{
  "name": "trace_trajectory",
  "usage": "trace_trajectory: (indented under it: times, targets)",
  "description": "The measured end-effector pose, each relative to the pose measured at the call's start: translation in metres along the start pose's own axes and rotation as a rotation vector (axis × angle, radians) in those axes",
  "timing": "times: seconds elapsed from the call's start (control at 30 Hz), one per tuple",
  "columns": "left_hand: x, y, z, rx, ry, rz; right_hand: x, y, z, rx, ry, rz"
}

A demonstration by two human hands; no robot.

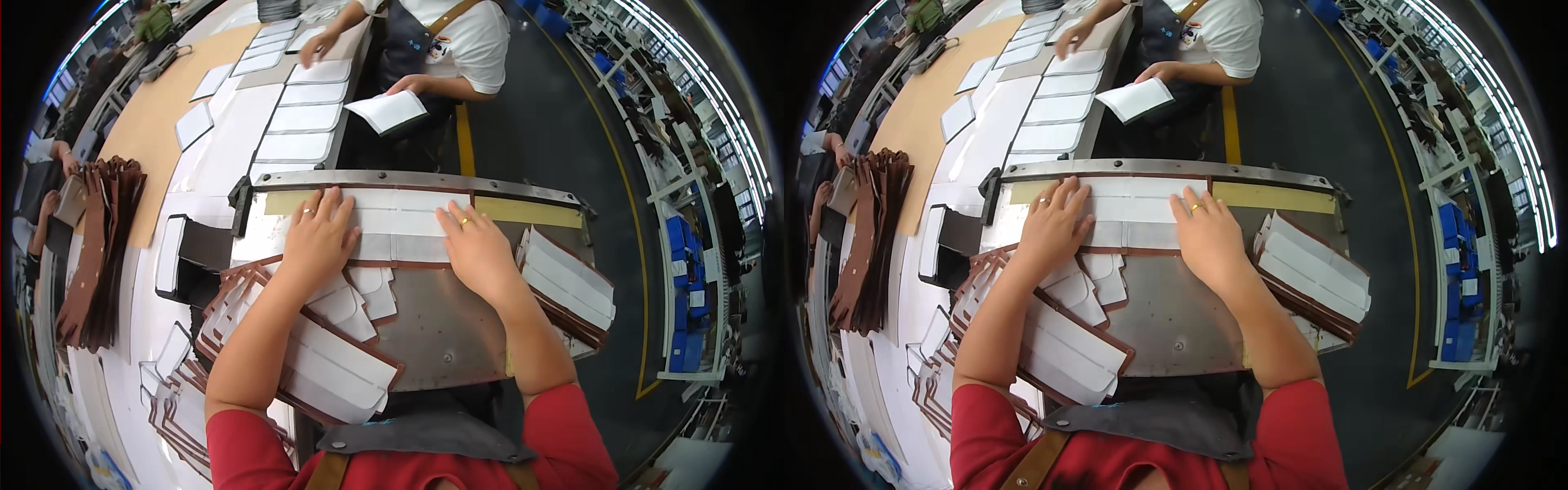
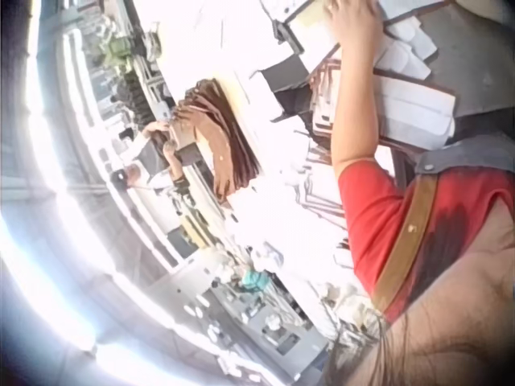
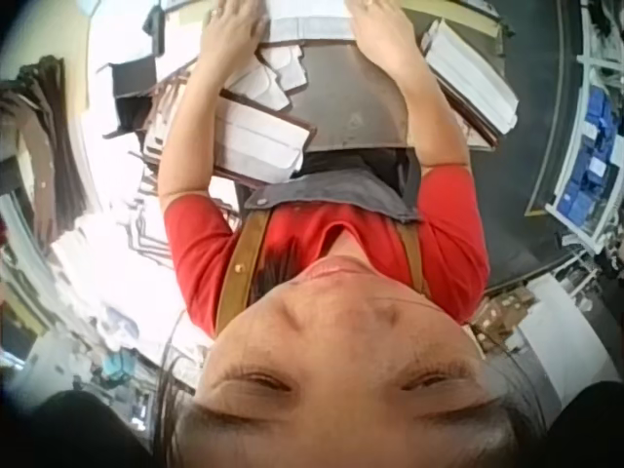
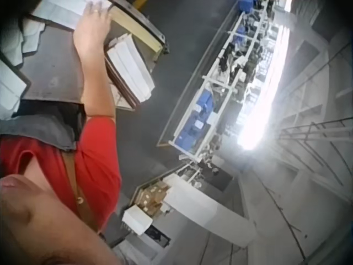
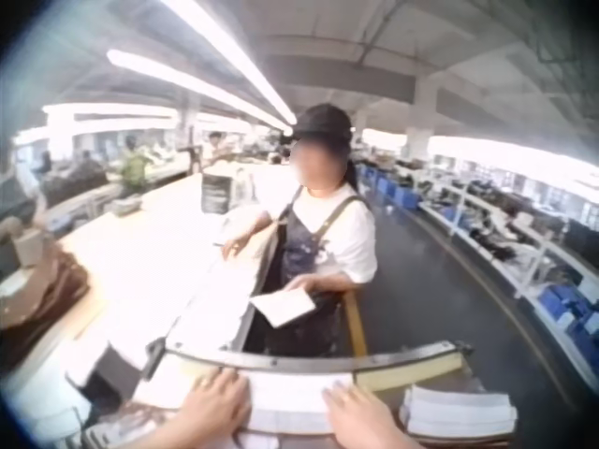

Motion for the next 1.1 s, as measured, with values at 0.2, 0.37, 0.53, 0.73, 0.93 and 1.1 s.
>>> trace_trajectory:
  times: [0.2, 0.37, 0.53, 0.73, 0.93, 1.1]
  targets:
    - [0.000, 0.005, -0.003, 0.055, -0.032, -0.051, -0.001, 0.002, 0.003, 0.004, 0.013, 0.011]
    - [0.002, 0.008, -0.009, 0.026, -0.027, -0.027, 0.001, -0.003, 0.004, 0.002, 0.026, -0.032]
    - [0.004, 0.009, -0.010, -0.030, -0.043, -0.044, -0.002, -0.002, 0.006, 0.030, 0.042, -0.039]
    - [0.005, 0.016, -0.013, 0.017, -0.080, -0.077, 0.000, -0.002, 0.004, 0.135, 0.020, 0.004]
    - [0.002, 0.017, -0.004, 0.175, -0.040, -0.055, 0.008, 0.010, 0.008, 0.020, 0.024, 0.042]
    - [0.001, 0.006, 0.025, 0.266, 0.086, -0.087, -0.006, 0.023, 0.019, -0.144, 0.088, -0.050]
Point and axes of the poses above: each hand's wrist, its own x-axis away from the middle knuckle, its own y-axis out of the back of the hand, z = x × y, the point moved 5 cm from there along -x, towards the middle knuckle, and after that the axes turned 13 degrees about z, right-handed, at the moved point
